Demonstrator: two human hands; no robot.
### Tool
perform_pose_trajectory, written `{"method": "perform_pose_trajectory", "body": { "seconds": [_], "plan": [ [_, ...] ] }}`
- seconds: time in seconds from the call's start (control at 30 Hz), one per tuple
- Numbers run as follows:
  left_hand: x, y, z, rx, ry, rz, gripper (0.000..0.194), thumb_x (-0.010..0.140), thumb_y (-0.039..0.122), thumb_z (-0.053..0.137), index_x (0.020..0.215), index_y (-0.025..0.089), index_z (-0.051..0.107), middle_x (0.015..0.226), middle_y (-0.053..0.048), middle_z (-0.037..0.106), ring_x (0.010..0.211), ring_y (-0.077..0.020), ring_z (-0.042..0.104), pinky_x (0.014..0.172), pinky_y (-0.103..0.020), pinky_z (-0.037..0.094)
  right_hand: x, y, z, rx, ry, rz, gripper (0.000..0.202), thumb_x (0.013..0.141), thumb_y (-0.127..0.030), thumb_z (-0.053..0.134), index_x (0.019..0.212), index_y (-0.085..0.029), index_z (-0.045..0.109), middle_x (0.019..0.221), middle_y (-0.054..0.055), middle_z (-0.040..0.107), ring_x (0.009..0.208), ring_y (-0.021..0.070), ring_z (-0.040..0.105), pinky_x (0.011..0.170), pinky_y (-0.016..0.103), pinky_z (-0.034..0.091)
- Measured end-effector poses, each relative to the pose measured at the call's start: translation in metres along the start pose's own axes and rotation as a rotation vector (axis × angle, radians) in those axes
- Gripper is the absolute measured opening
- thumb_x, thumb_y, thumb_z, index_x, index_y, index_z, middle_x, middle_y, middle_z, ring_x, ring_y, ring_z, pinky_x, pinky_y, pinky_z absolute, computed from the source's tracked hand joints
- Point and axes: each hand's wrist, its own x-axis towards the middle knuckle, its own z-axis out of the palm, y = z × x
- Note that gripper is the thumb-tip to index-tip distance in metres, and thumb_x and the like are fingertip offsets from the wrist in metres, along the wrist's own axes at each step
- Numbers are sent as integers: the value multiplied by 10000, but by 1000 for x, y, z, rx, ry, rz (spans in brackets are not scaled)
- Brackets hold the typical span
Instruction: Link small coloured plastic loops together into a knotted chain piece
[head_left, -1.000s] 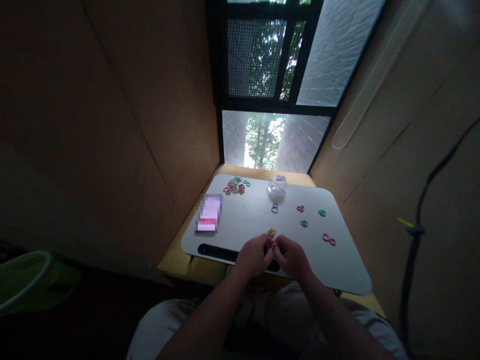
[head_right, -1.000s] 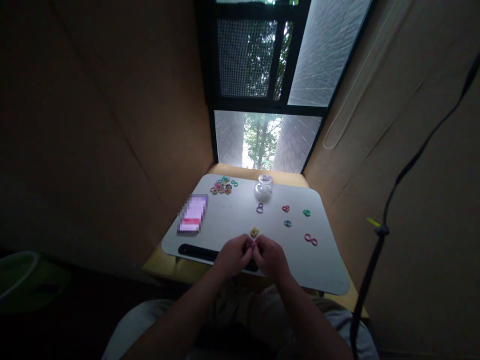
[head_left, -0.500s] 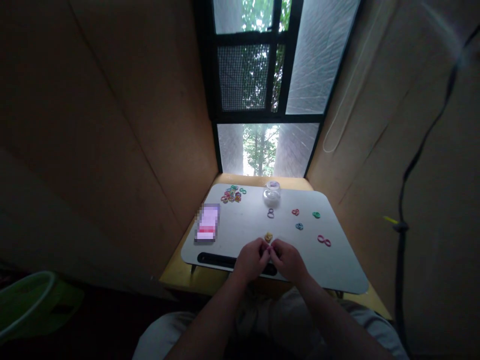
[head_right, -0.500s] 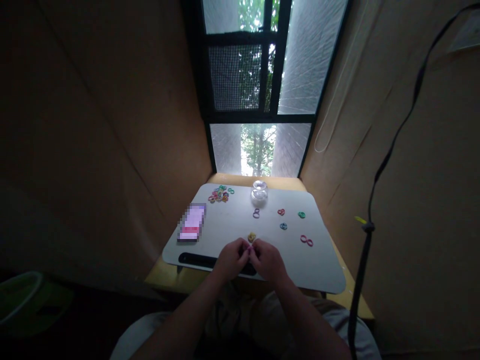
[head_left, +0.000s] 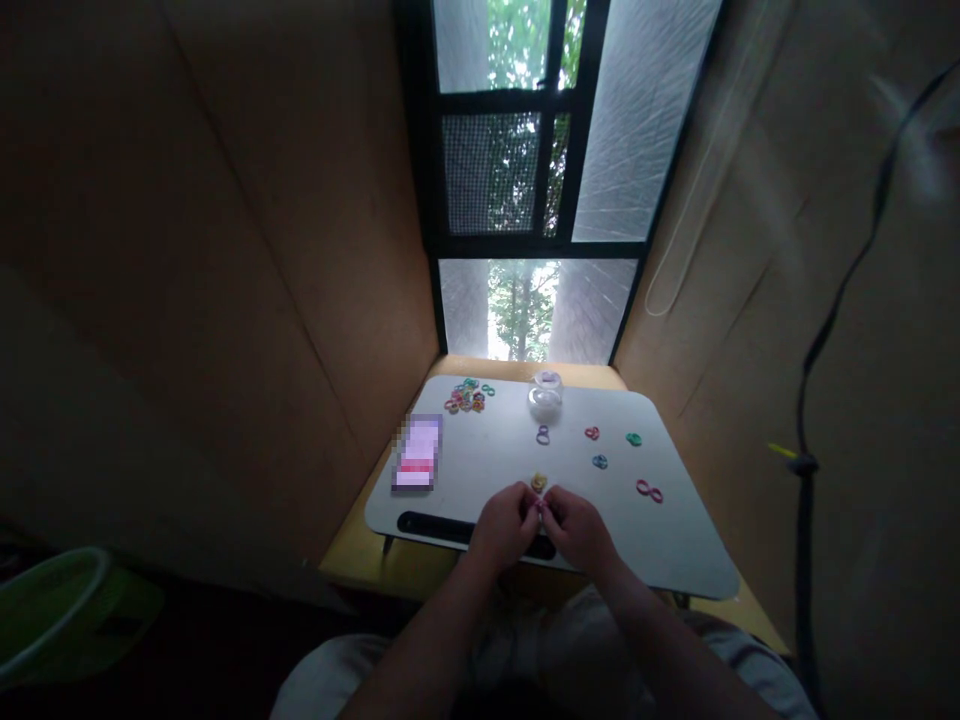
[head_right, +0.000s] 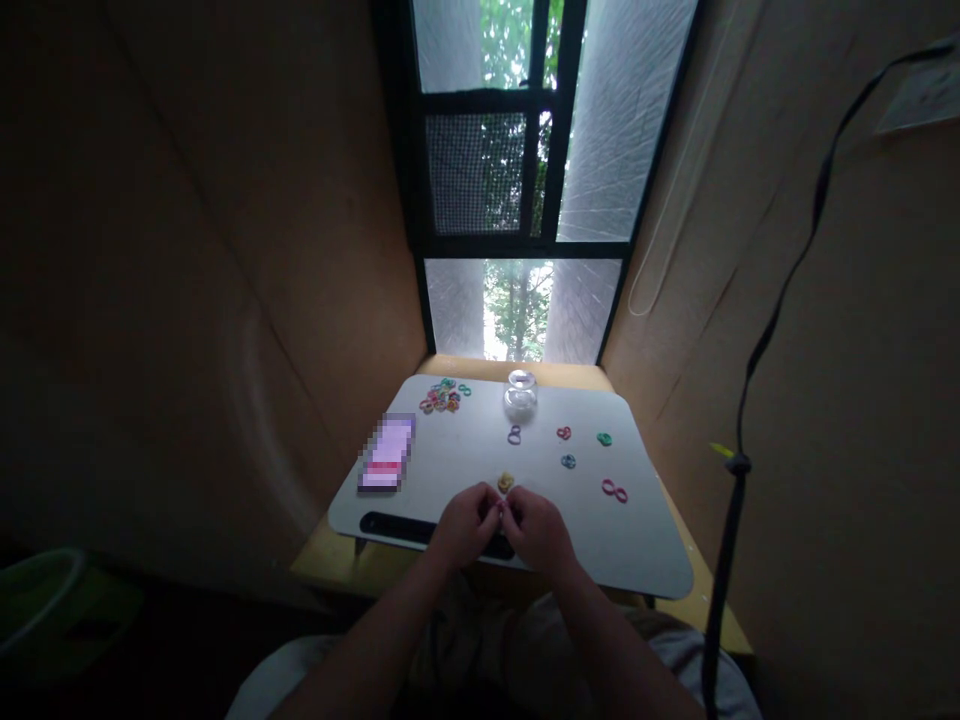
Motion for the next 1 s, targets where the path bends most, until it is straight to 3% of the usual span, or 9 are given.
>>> {"method": "perform_pose_trajectory", "body": {
  "seconds": [1.0],
  "plan": [
    [-3, 3, -2, 47, -57, 20, 87, 873, 235, 518, 869, 196, 596, 771, -4, 636, 702, -146, 563, 655, -250, 393, 0, -1, -1, -14, -3, -3, 149, 867, -265, 484, 739, -211, 535, 638, -15, 576, 581, 132, 497, 565, 238, 340]
  ]
}}
